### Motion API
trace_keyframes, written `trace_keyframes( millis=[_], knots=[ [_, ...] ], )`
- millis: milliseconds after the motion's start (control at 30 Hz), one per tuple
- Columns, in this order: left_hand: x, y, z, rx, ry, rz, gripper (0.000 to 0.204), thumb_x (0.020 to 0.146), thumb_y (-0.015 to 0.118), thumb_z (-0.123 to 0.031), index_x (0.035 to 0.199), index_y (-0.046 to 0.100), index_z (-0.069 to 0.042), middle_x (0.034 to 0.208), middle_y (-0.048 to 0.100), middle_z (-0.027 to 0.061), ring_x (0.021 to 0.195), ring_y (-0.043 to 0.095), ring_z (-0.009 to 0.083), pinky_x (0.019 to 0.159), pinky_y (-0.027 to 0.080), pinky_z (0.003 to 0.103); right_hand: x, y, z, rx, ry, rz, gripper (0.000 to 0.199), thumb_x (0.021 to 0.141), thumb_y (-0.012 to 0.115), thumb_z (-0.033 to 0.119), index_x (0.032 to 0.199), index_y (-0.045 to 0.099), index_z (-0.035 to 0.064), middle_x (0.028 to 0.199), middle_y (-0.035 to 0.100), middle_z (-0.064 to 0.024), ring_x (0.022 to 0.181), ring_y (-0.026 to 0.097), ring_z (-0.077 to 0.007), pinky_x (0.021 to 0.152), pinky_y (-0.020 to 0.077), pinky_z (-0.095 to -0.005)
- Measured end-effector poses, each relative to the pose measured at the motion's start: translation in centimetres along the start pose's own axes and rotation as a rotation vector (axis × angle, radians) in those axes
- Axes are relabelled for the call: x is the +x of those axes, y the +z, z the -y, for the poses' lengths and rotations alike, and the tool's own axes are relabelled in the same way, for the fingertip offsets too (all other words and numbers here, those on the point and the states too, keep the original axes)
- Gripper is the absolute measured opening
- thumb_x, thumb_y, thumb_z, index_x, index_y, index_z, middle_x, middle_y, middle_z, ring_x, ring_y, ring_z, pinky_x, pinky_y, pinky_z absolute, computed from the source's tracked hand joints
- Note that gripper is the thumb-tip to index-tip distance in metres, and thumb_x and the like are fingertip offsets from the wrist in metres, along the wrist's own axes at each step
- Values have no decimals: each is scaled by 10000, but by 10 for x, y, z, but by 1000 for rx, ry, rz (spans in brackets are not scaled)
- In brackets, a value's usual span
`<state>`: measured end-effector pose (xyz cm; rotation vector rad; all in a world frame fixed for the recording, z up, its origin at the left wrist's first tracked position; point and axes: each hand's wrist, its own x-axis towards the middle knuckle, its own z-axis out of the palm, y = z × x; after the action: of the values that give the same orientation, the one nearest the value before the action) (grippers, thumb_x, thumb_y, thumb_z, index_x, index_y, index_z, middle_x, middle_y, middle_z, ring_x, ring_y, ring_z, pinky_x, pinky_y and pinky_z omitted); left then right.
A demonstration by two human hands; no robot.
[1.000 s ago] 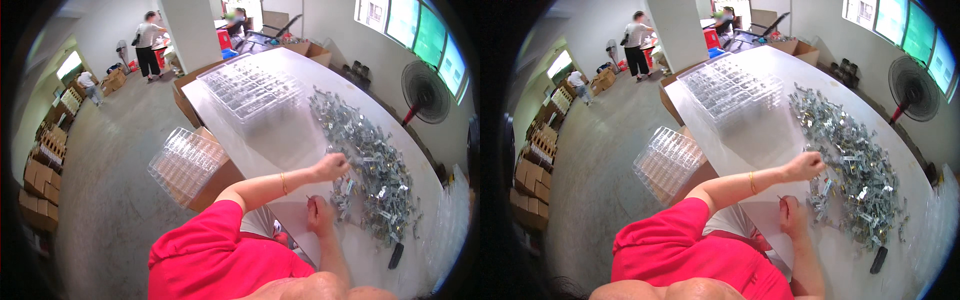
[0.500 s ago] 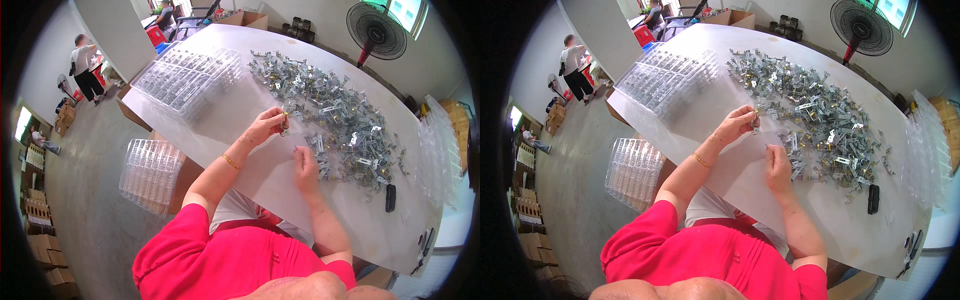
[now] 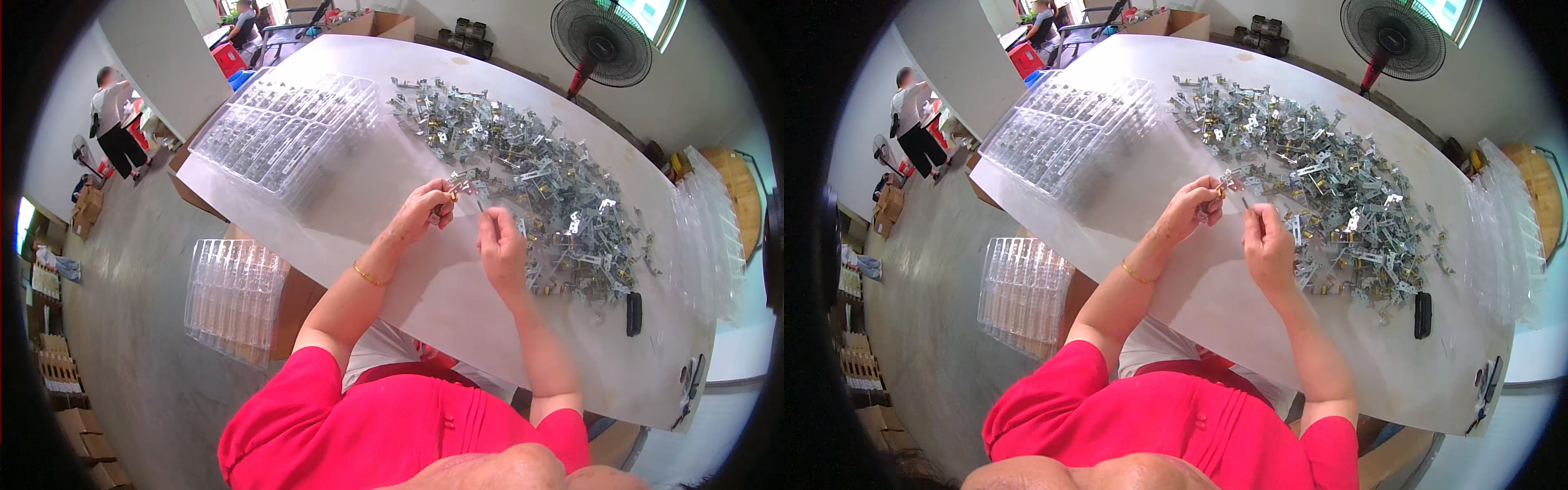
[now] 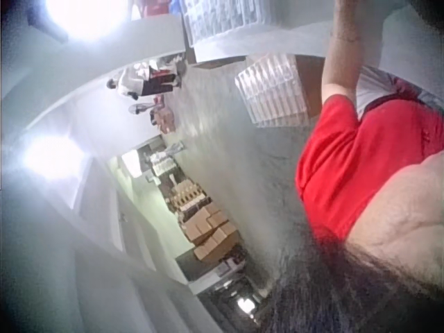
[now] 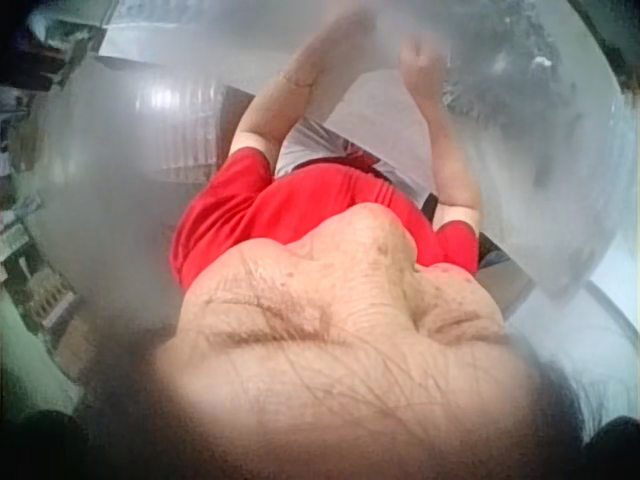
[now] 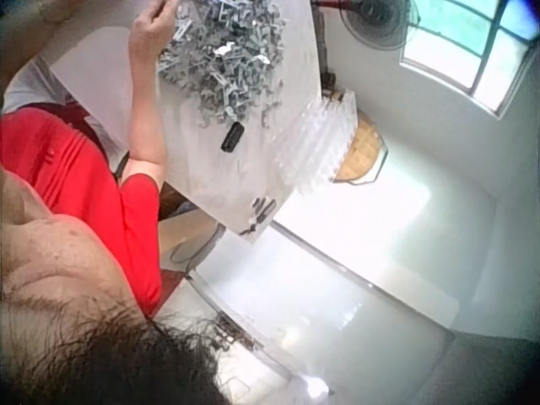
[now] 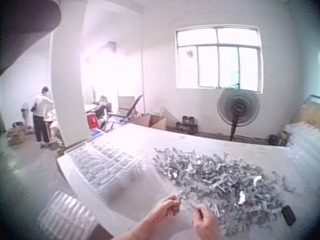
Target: Assembling small metal components and placing them into a plastic organizer tray.
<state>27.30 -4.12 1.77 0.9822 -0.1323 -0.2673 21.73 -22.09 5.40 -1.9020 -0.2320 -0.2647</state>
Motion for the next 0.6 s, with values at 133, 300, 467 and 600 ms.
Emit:
trace_keyframes(
  millis=[133,300,467,600],
  knots=[
    [0,-6,3,65,8,-1,89,894,521,-113,925,521,-30,691,462,6,579,454,112,498,353,250,17,16,-6,19,-27,-50,163,988,576,183,913,594,40,594,534,-9,529,493,-64,497,403,-267],
    [-5,-4,-4,115,30,-48,75,892,527,-114,896,525,-40,671,455,-8,573,438,91,488,341,239,19,21,-7,46,1,-65,160,987,579,179,907,602,44,588,520,-2,528,486,-62,492,396,-263],
    [-7,2,-3,334,62,-93,97,890,537,-124,922,536,-32,687,461,-21,588,406,56,498,330,228,18,20,-15,67,-17,-70,155,976,593,171,894,600,40,591,542,-19,511,493,-83,488,402,-283],
    [-8,6,-4,449,70,-149,117,889,540,-132,945,542,-28,692,466,-25,591,403,55,506,331,227,20,17,-25,-9,-24,-73,130,956,615,158,894,601,44,598,566,-50,492,505,-121,480,405,-303]
  ],
)
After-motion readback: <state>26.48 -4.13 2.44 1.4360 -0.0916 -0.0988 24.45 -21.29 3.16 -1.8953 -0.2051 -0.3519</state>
